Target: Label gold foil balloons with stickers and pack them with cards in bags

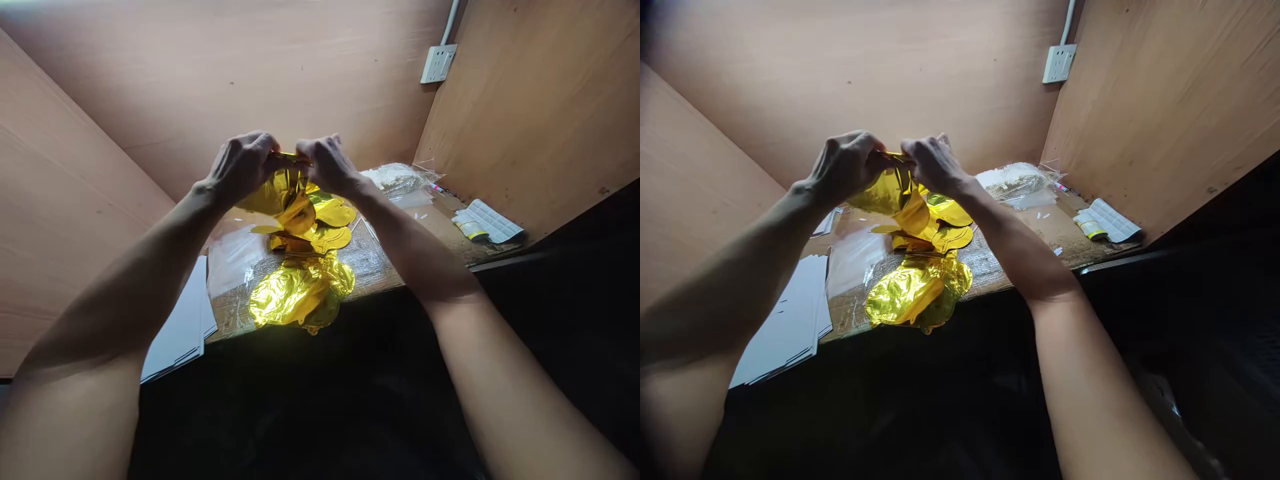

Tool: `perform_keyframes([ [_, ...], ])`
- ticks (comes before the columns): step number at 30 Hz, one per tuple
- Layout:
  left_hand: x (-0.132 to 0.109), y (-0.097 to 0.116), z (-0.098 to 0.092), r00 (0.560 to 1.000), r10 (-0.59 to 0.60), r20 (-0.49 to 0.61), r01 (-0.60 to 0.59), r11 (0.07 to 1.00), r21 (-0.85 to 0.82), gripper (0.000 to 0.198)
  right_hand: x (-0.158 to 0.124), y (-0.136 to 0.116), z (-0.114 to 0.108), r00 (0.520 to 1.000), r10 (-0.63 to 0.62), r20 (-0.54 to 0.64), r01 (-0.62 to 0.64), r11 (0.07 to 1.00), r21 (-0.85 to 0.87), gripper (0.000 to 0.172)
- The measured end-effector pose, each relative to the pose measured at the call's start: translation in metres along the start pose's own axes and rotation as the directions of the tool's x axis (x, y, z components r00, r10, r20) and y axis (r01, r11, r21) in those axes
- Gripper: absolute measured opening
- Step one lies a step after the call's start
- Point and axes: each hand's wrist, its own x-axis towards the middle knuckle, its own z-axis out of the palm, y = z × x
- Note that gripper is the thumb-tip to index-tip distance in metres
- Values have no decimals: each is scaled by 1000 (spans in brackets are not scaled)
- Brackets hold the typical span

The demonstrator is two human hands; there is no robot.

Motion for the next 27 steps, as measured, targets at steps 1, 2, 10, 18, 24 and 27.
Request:
perform_keyframes([
  [1, -6, 9, -1, 1000, 24, 9, -24, 1000, -3, 53, -8, 2, -8, 999, -21, 30, 21, 1000, 4, 42],
  [2, -17, 19, 1, 999, 42, 16, -42, 999, -2, 48, -22, 3, -15, 998, -42, 51, 42, 999, 3, 39],
  [10, -190, 147, 79, 971, 70, 227, -42, 992, -123, 32, -232, -34, 24, 951, -269, 154, 276, 961, -27, 26],
  [18, -287, 186, 89, 970, -12, 245, 58, 982, -180, 46, -291, -69, 77, 942, -306, 138, 276, 940, 199, 21],
  [24, -291, 163, 84, 924, -219, 313, 283, 943, -174, 28, -246, -87, 96, 924, -103, 367, -1, 962, 273, 25],
  [27, -278, 149, 86, 804, -464, 371, 490, 871, 27, 41, -219, -103, 111, 855, 190, 482, -243, 969, 50, 27],
])
